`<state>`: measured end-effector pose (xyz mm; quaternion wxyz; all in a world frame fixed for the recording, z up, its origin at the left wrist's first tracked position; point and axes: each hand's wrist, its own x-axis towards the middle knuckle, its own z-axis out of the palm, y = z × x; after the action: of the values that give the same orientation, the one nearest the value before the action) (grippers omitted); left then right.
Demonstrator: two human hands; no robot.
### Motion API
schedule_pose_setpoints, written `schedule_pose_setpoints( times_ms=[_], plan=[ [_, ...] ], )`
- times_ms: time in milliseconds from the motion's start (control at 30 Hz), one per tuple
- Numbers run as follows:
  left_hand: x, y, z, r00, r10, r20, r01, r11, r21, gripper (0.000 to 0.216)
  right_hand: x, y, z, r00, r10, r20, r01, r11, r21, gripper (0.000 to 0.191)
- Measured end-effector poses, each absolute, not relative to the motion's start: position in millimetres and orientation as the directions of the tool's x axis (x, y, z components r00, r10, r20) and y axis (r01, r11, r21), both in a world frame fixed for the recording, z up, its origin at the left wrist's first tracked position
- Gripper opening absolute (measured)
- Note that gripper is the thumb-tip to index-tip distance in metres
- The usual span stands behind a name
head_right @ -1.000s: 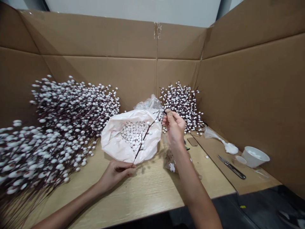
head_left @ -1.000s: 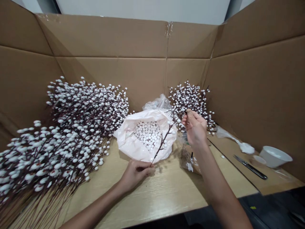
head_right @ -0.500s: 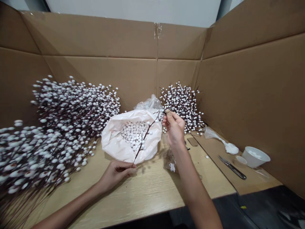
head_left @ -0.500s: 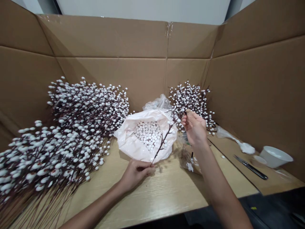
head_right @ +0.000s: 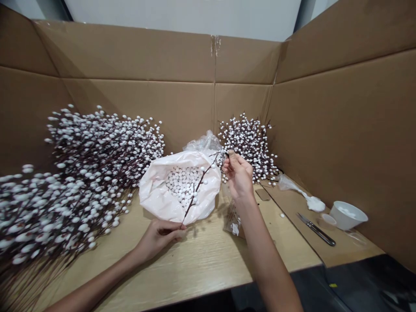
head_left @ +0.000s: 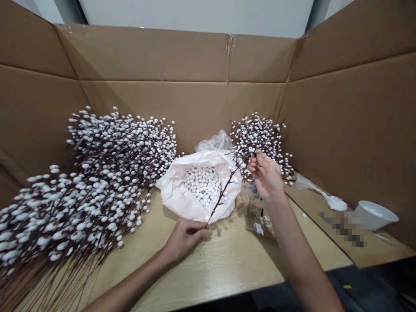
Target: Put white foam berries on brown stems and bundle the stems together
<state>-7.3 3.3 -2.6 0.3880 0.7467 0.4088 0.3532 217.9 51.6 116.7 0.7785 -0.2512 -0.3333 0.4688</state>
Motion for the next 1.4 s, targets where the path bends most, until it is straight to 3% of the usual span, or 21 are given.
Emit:
schedule_pose_setpoints(
  times_ms=[267, 433, 567, 667, 767, 933, 1133, 1400],
  plan=[
    [-6, 3, -3, 0.399, 0.892, 0.210, 0.326, -0.352, 0.877, 0.031, 221, 55, 113, 0.338, 0.866, 0.369, -0.499, 0.497, -0.710, 0.032],
    [-4, 1, 4, 0.393, 0.904, 0.169, 0.322, -0.307, 0.896, 0.029, 233, 52, 116, 0.404, 0.717, 0.568, -0.285, 0.688, -0.667, 0.027],
    [-4, 0, 6, 0.361, 0.918, 0.162, 0.314, -0.284, 0.906, 0.027, 258, 36, 109, 0.380, 0.705, 0.598, -0.144, 0.684, -0.715, 0.022],
    [-6, 1, 7, 0.343, 0.925, 0.163, 0.331, -0.281, 0.901, 0.025, 286, 14, 93, 0.273, 0.805, 0.526, -0.031, 0.554, -0.832, 0.022],
    [-7, 2, 6, 0.337, 0.924, 0.182, 0.341, -0.300, 0.891, 0.022, 317, -10, 69, 0.213, 0.911, 0.352, 0.092, 0.340, -0.936, 0.027],
    [-7, 2, 4, 0.340, 0.917, 0.208, 0.328, -0.322, 0.888, 0.023, 352, -34, 30, 0.147, 0.986, 0.085, 0.242, 0.047, -0.969, 0.037],
    [-6, 1, 7, 0.342, 0.922, 0.183, 0.350, -0.305, 0.886, 0.029, 355, -40, 20, 0.198, 0.979, 0.055, 0.386, -0.026, -0.922, 0.052],
    [-6, 2, 6, 0.371, 0.909, 0.192, 0.353, -0.329, 0.876, 0.029, 348, -42, 26, 0.221, 0.975, 0.011, 0.441, -0.089, -0.893, 0.052]
  ],
)
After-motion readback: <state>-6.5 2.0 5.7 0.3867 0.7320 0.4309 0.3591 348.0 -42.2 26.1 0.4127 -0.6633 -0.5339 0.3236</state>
